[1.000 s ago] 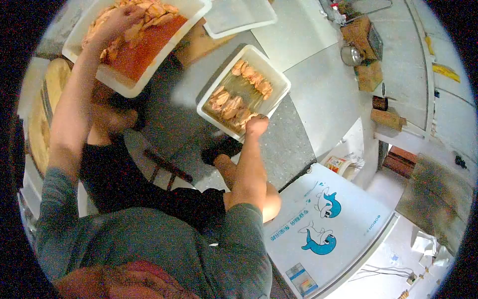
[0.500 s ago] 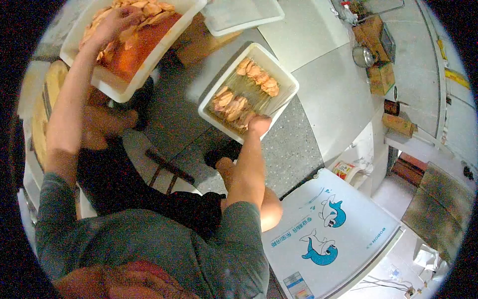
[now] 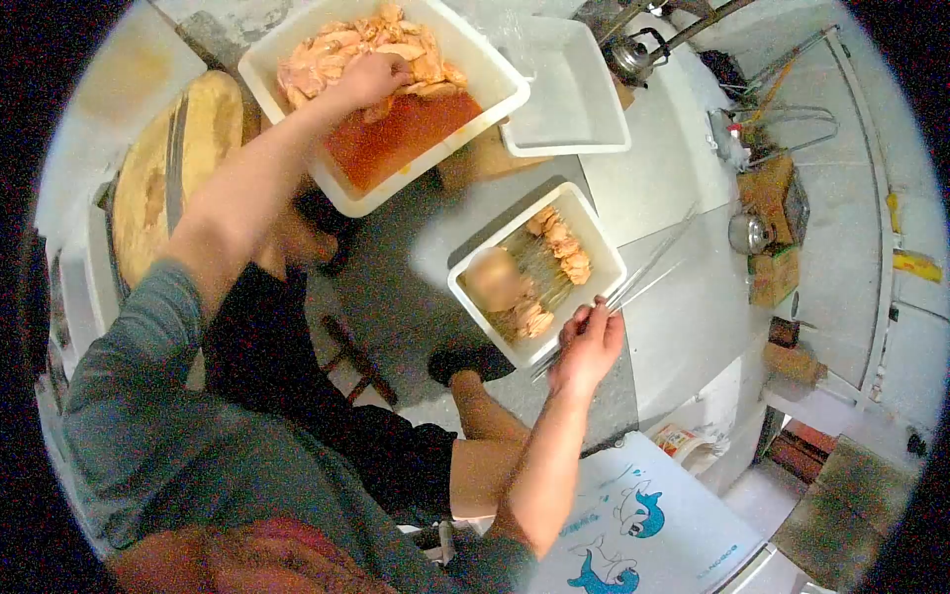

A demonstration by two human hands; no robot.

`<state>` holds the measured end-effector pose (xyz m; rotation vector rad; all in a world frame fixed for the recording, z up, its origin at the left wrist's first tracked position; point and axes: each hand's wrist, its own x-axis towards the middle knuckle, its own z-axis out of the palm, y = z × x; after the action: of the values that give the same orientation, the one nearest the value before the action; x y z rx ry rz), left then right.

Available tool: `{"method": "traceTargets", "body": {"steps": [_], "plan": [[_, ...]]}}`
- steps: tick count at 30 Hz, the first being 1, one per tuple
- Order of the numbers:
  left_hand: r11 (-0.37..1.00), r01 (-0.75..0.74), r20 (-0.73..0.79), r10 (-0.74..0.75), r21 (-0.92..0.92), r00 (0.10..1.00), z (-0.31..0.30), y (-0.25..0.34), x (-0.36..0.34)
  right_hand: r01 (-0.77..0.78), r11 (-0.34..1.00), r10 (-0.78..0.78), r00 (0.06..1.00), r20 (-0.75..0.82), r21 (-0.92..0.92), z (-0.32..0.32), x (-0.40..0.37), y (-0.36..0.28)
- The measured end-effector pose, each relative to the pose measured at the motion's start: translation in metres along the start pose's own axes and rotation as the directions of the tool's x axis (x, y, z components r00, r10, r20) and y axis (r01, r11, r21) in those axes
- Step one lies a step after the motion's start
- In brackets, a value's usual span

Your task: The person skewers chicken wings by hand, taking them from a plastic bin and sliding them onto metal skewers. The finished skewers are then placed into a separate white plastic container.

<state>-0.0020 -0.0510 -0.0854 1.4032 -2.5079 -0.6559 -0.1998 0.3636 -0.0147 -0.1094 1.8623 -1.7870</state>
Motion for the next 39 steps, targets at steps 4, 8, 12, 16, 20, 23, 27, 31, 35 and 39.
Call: {"method": "traceTargets", "body": {"steps": [4, 8, 12, 16, 20, 23, 27, 31, 35, 39], "plan": [[0.969, -0.129, 0.049, 0.121, 0.212, 0.991, 0.019, -0.006, 0.034, -0.047, 0.993, 0.046, 0.999, 0.009, 0.113, 0.02, -0.039, -0.004], [0.857, -0.368, 0.116, 0.351, 0.361, 0.929, 0.011, 0.01, 0.04, -0.064, 0.991, 0.052, 0.994, 0.099, 0.121, 0.031, -0.038, 0.016], [0.748, -0.41, 0.245, 0.33, 0.521, 0.912, 0.03, 0.007, 0.069, -0.131, 0.981, 0.098, 0.971, 0.216, 0.144, 0.038, -0.028, 0.017], [0.631, -0.468, 0.3, 0.361, 0.619, 0.883, 0.033, 0.0, 0.076, -0.189, 0.968, 0.15, 0.962, 0.228, 0.163, 0.047, -0.026, 0.014], [0.643, -0.5, 0.242, 0.45, 0.581, 0.86, 0.031, -0.013, 0.072, -0.151, 0.978, 0.107, 0.954, 0.281, 0.141, 0.056, -0.022, 0.019], [0.782, -0.394, 0.342, 0.246, 0.483, 0.907, 0.012, -0.002, 0.056, -0.168, 0.971, 0.102, 0.933, 0.346, 0.167, 0.064, -0.023, 0.017], [0.899, -0.278, 0.269, 0.19, 0.338, 0.944, -0.004, -0.019, 0.03, -0.183, 0.975, 0.125, 0.922, 0.367, 0.128, 0.079, -0.032, 0.005], [0.926, -0.232, 0.258, 0.156, 0.298, 0.954, -0.022, -0.014, -0.007, -0.16, 0.986, 0.133, 0.909, 0.396, 0.037, 0.086, -0.04, -0.002], [0.967, -0.107, 0.088, 0.089, 0.231, 0.992, -0.012, -0.031, 0.011, -0.124, 0.992, 0.1, 0.924, 0.37, 0.04, 0.087, -0.037, 0.007], [0.94, -0.004, 0.151, -0.051, 0.341, 0.987, -0.009, -0.046, 0.022, -0.117, 0.991, 0.086, 0.932, 0.352, 0.067, 0.084, -0.035, 0.01]]}}
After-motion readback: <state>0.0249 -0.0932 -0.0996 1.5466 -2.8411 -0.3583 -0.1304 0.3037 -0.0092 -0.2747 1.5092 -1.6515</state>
